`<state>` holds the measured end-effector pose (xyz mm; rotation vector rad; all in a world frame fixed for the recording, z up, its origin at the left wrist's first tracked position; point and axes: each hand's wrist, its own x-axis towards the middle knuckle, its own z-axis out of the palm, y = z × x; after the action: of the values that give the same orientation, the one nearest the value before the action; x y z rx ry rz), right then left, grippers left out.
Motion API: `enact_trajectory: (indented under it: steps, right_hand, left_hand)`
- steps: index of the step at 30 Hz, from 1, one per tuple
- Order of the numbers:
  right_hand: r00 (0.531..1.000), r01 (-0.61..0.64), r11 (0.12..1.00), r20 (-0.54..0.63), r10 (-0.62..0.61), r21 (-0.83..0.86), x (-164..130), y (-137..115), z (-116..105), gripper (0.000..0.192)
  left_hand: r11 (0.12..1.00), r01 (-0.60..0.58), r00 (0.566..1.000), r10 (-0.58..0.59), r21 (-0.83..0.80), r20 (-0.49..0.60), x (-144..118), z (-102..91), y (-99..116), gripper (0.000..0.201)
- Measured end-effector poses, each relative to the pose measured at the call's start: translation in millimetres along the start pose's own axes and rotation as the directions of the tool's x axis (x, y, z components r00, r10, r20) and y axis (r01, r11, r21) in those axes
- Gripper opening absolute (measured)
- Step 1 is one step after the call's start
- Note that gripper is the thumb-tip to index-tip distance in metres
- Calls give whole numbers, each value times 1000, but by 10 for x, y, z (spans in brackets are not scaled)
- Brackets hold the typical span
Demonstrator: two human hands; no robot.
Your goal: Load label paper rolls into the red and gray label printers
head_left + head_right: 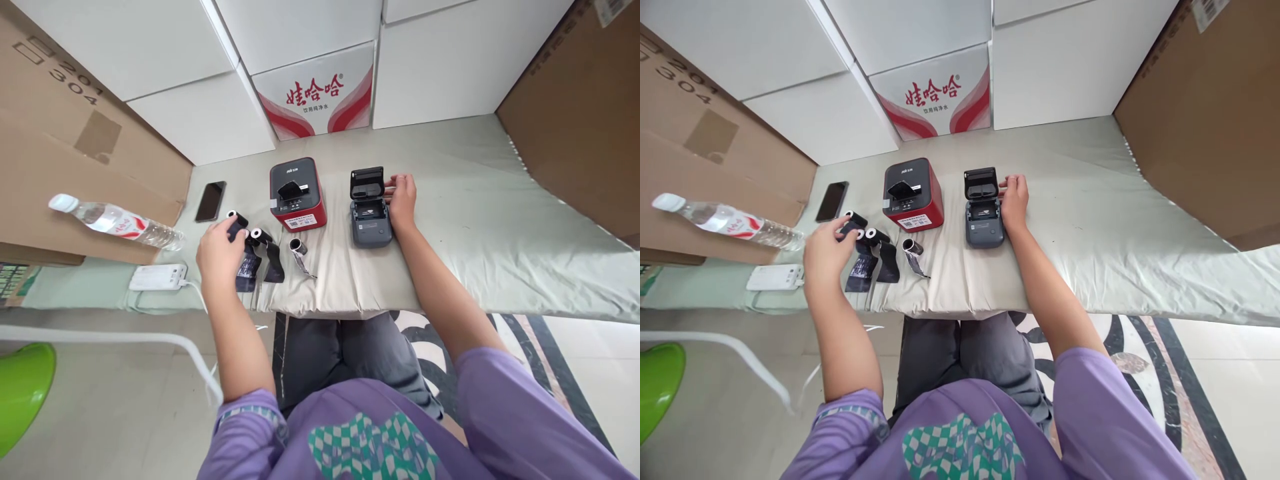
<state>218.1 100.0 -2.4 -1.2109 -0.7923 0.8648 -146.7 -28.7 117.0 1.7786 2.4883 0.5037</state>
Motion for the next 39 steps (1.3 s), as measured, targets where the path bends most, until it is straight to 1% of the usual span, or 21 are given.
enact_trajectory:
  steps: [2,4,5,8,10,11,13,14,16,17,19,22,26,27,28,29,31,33,35,37,39]
  right_hand:
    - [1000,-7,1000,0,7,6,6,6,0,39]
    - [1000,-7,1000,3,7,7,10,11,0,39]
    - [1000,-4,1000,5,3,7,11,12,0,39]
    - [1000,5,1000,3,-5,6,9,14,-1,40]
    - [1000,9,1000,1,-9,2,8,16,-3,40]
    - [1000,11,1000,4,-11,-1,8,19,-4,40]
    - [1000,19,1000,12,-19,-6,13,25,-5,41]
    - [1000,20,1000,15,-20,-7,16,28,-6,41]
    - [1000,19,1000,19,-19,-10,23,34,-6,41]
    - [1000,18,1000,18,-18,-10,26,35,-5,41]
    - [1000,19,1000,13,-19,-11,26,34,-2,40]
    - [1000,22,1000,0,-22,-14,21,27,1,40]
    - [999,32,999,12,-32,-30,18,32,-2,44]
    - [999,34,999,14,-33,-35,21,36,-3,45]
    - [999,34,999,15,-33,-42,25,42,-3,46]
    - [999,33,998,16,-33,-49,30,47,-4,47]
    - [999,31,997,20,-29,-66,42,57,-5,50]
    - [999,34,995,26,-32,-90,55,65,-7,52]
    - [999,46,991,33,-42,-123,67,72,-13,54]
    - [998,51,986,48,-44,-156,77,79,-20,57]
    - [998,40,984,64,-30,-176,86,90,-27,59]
  left_hand:
    - [998,53,972,-60,37,227,179,28,-205,55]
    - [999,29,944,-43,46,326,286,103,-328,57]
    - [999,7,944,-19,38,330,305,139,-362,54]
    - [1000,4,974,0,-18,227,235,159,-405,41]
    - [986,56,996,-45,-155,78,128,86,-413,37]
    - [958,64,997,-72,-279,-19,70,32,-410,37]
    - [821,8,972,-140,-571,-188,-40,-81,-375,33]
    - [721,-37,960,-166,-692,-224,-91,-130,-336,30]
    - [537,-76,970,-156,-840,-187,-185,-191,-202,34]
    - [470,-75,980,-130,-880,-153,-228,-198,-109,38]
    - [360,-84,988,-90,-929,-124,-303,-164,114,40]
    - [162,-80,997,-3,-984,-81,-369,-43,448,33]
    - [-196,55,986,165,-979,22,-343,133,782,22]
    - [-267,111,976,213,-957,54,-324,185,867,20]
    - [-306,169,960,268,-937,86,-303,250,962,17]
    - [-313,211,941,323,-926,105,-282,330,1071,15]
    - [-214,224,893,437,-951,112,-245,545,1321,21]
    - [-33,122,844,530,-992,87,-212,818,1573,38]
    - [134,-2,811,580,-991,77,-180,1093,1769,41]
    - [260,-152,812,583,-954,29,-150,1301,1875,36]
    - [356,-295,823,566,-887,-46,-129,1409,1898,32]
